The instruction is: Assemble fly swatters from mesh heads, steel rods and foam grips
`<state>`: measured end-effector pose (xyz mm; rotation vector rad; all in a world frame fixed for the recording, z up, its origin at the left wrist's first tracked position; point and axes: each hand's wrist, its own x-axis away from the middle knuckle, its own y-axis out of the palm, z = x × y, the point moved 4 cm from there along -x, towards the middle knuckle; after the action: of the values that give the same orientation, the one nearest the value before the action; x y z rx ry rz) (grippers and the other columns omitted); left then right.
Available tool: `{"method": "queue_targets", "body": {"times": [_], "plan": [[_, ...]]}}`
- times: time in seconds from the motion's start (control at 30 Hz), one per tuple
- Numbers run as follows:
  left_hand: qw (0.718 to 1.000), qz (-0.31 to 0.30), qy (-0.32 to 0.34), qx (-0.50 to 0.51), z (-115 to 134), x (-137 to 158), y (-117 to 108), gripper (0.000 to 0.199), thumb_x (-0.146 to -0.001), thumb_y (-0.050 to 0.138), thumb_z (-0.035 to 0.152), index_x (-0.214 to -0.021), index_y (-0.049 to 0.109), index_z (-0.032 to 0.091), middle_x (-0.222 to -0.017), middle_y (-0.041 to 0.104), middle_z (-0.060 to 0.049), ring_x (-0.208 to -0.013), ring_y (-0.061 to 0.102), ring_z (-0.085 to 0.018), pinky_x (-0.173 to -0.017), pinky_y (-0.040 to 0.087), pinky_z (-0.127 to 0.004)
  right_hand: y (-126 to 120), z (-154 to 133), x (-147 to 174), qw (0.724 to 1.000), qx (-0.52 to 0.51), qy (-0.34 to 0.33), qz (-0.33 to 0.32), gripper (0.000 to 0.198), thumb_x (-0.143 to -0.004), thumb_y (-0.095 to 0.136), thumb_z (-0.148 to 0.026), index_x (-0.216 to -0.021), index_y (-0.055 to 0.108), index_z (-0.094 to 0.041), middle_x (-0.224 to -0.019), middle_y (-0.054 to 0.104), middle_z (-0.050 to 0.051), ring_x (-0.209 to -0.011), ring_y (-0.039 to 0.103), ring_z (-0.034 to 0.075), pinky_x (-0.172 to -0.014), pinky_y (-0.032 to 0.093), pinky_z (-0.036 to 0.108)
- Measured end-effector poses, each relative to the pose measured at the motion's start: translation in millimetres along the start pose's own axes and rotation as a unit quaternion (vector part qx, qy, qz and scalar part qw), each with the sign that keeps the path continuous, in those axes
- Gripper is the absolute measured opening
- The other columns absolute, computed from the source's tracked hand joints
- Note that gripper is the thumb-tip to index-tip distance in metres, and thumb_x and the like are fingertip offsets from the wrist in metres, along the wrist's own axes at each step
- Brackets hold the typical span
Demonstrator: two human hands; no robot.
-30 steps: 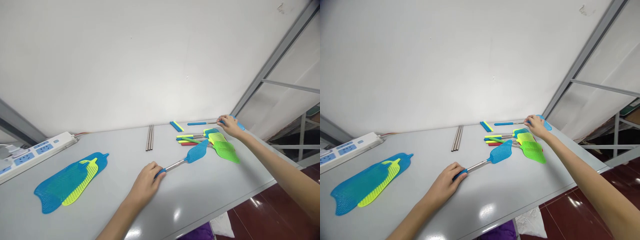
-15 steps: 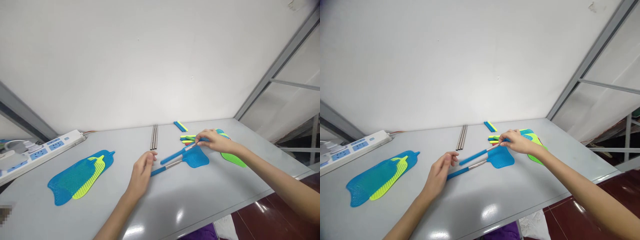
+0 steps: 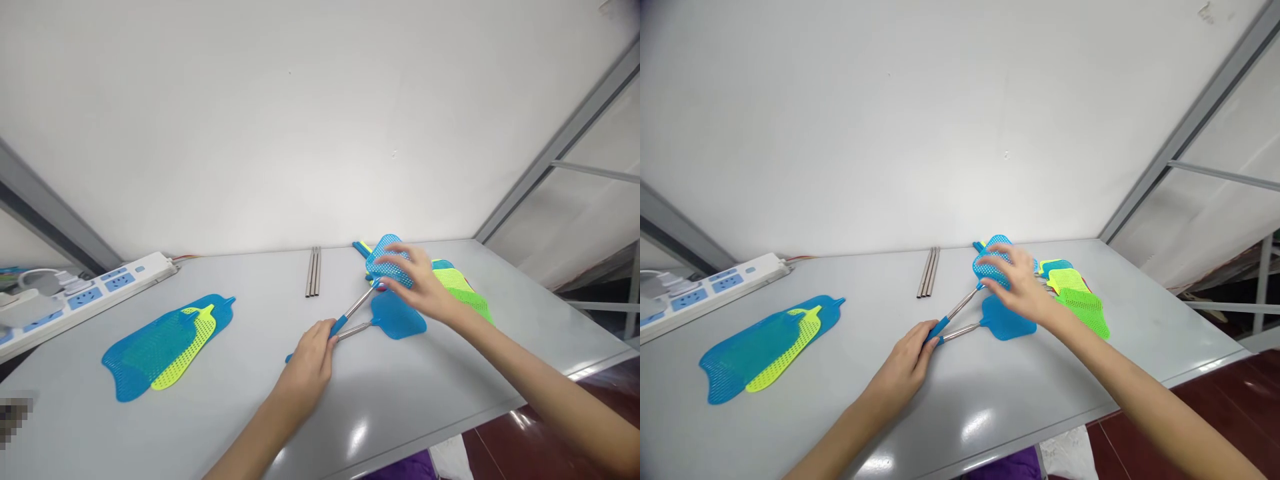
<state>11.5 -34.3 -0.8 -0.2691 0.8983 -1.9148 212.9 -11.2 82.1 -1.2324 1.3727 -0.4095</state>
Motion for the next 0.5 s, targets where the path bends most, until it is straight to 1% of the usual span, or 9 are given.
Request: {"method": "queue_targets", "body": {"times": [0.03,0.07,0.1,0.13,0.2,0.27,0.33,0.4,0.5], "plan": [[1.000,0.002,0.004,-0.005,0,0,-2,0.026,-0.085,0.025,0.025,-0.104,0.044,0.021,-0.095,0.053,-0.005,-0.088,0.049,-0.017,-0.079,0.039,-0.033,-8,10,-2,0.997,-0.002,0.053,0.057,0.036,-0.075,0.047,-0.040,-0.108,0.047,-0.026,-0.120,0.041,0.007,-0.110,0.034,0.026,-0.090,0.025,0.044],[1.000,0.002,0.009,-0.015,1,-1,-4,0.027,-0.085,0.025,0.025,-0.104,0.044,0.021,-0.094,0.053,-0.005,-0.087,0.049,-0.017,-0.078,0.039,-0.033,-14,21,-4,0.990,-0.017,0.109,0.084,0.047,-0.071,0.050,-0.043,-0.115,0.041,-0.026,-0.122,0.038,0.009,-0.112,0.033,0.027,-0.090,0.026,0.045],[0.999,-0.001,0.014,-0.030,2,-2,-5,0.027,-0.085,0.025,0.024,-0.104,0.044,0.021,-0.092,0.053,-0.005,-0.085,0.049,-0.018,-0.077,0.039,-0.033,-17,33,-5,0.982,-0.054,0.164,0.077,0.058,-0.068,0.053,-0.044,-0.119,0.036,-0.025,-0.123,0.037,0.010,-0.110,0.036,0.028,-0.087,0.030,0.044],[0.999,-0.006,0.018,-0.046,2,-2,-6,0.027,-0.085,0.025,0.023,-0.104,0.045,0.021,-0.091,0.053,-0.005,-0.083,0.050,-0.018,-0.075,0.039,-0.033,-18,44,-5,0.968,-0.109,0.220,0.044,0.062,-0.066,0.055,-0.045,-0.121,0.034,-0.024,-0.121,0.041,0.011,-0.107,0.040,0.029,-0.084,0.035,0.044],[0.997,-0.014,0.020,-0.074,2,-3,-7,0.027,-0.085,0.025,0.021,-0.103,0.045,0.021,-0.088,0.053,-0.005,-0.079,0.050,-0.018,-0.071,0.039,-0.032,-10,58,-1,0.918,-0.236,0.298,-0.112,0.057,-0.066,0.055,-0.044,-0.117,0.042,-0.022,-0.109,0.052,0.011,-0.098,0.049,0.029,-0.078,0.041,0.043],[0.995,-0.020,0.017,-0.100,1,-4,-7,0.026,-0.085,0.025,0.021,-0.102,0.045,0.021,-0.085,0.054,-0.004,-0.074,0.050,-0.016,-0.066,0.039,-0.030,-2,58,7,0.854,-0.338,0.315,-0.239,0.050,-0.066,0.056,-0.041,-0.111,0.049,-0.020,-0.102,0.058,0.010,-0.093,0.053,0.028,-0.077,0.043,0.042],[0.990,-0.028,0.010,-0.140,0,-4,-6,0.024,-0.085,0.025,0.023,-0.096,0.046,0.021,-0.081,0.053,-0.003,-0.067,0.050,-0.015,-0.060,0.037,-0.028,4,54,17,0.804,-0.402,0.324,-0.295,0.049,-0.064,0.060,-0.037,-0.109,0.052,-0.020,-0.099,0.060,0.008,-0.092,0.054,0.027,-0.078,0.044,0.041],[0.980,-0.038,0.005,-0.194,-1,-2,-3,0.024,-0.086,0.023,0.026,-0.086,0.046,0.020,-0.075,0.053,-0.002,-0.060,0.048,-0.015,-0.053,0.033,-0.026,11,49,26,0.768,-0.442,0.343,-0.311,0.050,-0.062,0.063,-0.033,-0.110,0.052,-0.021,-0.101,0.060,0.007,-0.092,0.055,0.026,-0.081,0.044,0.040],[0.962,-0.049,0.007,-0.267,-1,1,1,0.028,-0.087,0.019,0.028,-0.079,0.044,0.020,-0.068,0.052,-0.001,-0.053,0.046,-0.013,-0.047,0.026,-0.025,20,46,34,0.731,-0.483,0.373,-0.305,0.050,-0.062,0.064,-0.029,-0.110,0.051,-0.021,-0.107,0.057,0.007,-0.094,0.054,0.025,-0.084,0.043,0.040]]}}
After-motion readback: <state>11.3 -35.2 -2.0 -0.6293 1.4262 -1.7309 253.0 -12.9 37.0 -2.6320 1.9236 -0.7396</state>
